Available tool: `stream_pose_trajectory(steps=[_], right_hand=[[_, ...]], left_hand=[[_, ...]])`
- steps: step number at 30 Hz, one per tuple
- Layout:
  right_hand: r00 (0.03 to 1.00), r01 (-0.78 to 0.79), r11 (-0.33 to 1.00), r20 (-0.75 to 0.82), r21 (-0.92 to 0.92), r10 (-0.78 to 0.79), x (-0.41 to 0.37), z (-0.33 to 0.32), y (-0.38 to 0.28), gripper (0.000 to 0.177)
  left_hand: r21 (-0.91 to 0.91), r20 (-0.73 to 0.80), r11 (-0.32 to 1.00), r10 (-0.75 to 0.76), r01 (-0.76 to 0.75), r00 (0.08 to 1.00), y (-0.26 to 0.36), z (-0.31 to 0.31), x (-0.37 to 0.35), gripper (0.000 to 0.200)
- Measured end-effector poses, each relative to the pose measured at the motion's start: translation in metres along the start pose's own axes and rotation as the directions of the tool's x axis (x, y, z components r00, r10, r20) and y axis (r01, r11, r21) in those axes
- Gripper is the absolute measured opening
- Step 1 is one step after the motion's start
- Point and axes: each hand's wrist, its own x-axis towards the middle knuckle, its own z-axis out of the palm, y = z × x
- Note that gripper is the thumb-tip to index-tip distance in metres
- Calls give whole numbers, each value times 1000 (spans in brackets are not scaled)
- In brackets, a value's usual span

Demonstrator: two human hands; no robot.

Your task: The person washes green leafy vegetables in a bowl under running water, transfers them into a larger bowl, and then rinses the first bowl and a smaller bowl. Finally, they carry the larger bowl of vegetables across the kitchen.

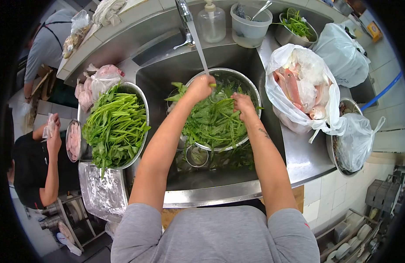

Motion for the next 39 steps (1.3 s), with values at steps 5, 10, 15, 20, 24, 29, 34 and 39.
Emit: stream_pose_trajectory(steps=[5,10,15,20,24,29,34,39], right_hand=[[991,-44,994,132,104,30,-17,4,-18,24],[939,115,968,341,-221,-34,-26,-5,-31,24],[918,302,832,377,-465,-123,-28,5,-59,26],[902,381,757,393,-531,-178,-20,13,-79,34],[842,510,569,510,-645,-175,-14,14,-96,37],[811,573,552,515,-606,-277,-3,23,-91,40],[809,579,514,371,-633,-455,-12,31,-83,41],[804,544,556,203,-628,-558,-41,20,-70,42]], left_hand=[[-271,191,962,39,14,981,7,19,-23,20],[-250,349,967,42,50,936,13,-9,-19,25],[-242,284,965,167,-98,944,14,-27,-15,24],[-288,297,957,53,37,953,23,-41,-9,24],[-284,249,956,143,-69,958,16,-44,-5,23],[-323,43,945,62,-45,997,18,-41,-4,23],[-480,-108,866,-219,142,970,32,-25,1,23],[-631,7,741,-292,231,956,22,-25,8,18]])
